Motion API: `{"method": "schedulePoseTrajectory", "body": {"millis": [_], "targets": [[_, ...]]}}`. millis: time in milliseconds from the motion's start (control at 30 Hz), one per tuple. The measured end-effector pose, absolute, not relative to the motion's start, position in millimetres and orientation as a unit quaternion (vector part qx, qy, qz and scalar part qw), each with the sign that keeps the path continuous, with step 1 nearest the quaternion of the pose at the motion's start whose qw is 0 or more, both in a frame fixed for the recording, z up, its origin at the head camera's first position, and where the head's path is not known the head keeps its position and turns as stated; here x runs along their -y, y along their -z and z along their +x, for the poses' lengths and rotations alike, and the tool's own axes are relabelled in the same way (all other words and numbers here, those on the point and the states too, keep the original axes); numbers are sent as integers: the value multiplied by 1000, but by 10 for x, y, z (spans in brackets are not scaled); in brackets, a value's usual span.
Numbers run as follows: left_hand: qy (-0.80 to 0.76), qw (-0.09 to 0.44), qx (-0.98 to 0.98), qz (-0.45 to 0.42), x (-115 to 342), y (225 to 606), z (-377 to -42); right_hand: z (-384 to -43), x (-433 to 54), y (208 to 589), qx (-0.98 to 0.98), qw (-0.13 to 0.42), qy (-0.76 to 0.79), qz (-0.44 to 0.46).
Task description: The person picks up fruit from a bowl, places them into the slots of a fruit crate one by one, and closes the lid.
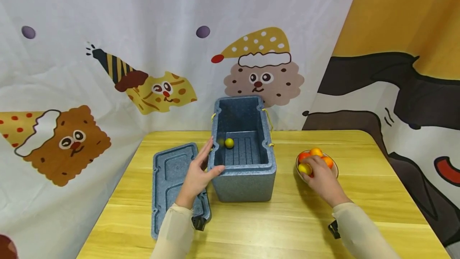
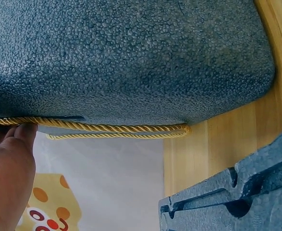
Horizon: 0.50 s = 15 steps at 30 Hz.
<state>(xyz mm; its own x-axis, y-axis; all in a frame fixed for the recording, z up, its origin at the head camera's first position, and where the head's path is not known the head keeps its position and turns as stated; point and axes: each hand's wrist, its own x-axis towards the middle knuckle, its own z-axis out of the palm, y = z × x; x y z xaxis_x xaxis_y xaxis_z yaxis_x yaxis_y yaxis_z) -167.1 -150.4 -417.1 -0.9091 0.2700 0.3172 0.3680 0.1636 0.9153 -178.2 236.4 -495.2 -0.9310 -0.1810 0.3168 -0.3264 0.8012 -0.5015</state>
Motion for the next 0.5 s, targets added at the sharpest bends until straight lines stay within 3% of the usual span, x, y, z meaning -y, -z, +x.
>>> {"method": "schedulePoseTrajectory", "body": {"millis": [500], "targets": [[618, 41, 756, -212, 1511, 4209, -1680, -1775, -2355, 5025, 941, 155, -254, 161]]}}
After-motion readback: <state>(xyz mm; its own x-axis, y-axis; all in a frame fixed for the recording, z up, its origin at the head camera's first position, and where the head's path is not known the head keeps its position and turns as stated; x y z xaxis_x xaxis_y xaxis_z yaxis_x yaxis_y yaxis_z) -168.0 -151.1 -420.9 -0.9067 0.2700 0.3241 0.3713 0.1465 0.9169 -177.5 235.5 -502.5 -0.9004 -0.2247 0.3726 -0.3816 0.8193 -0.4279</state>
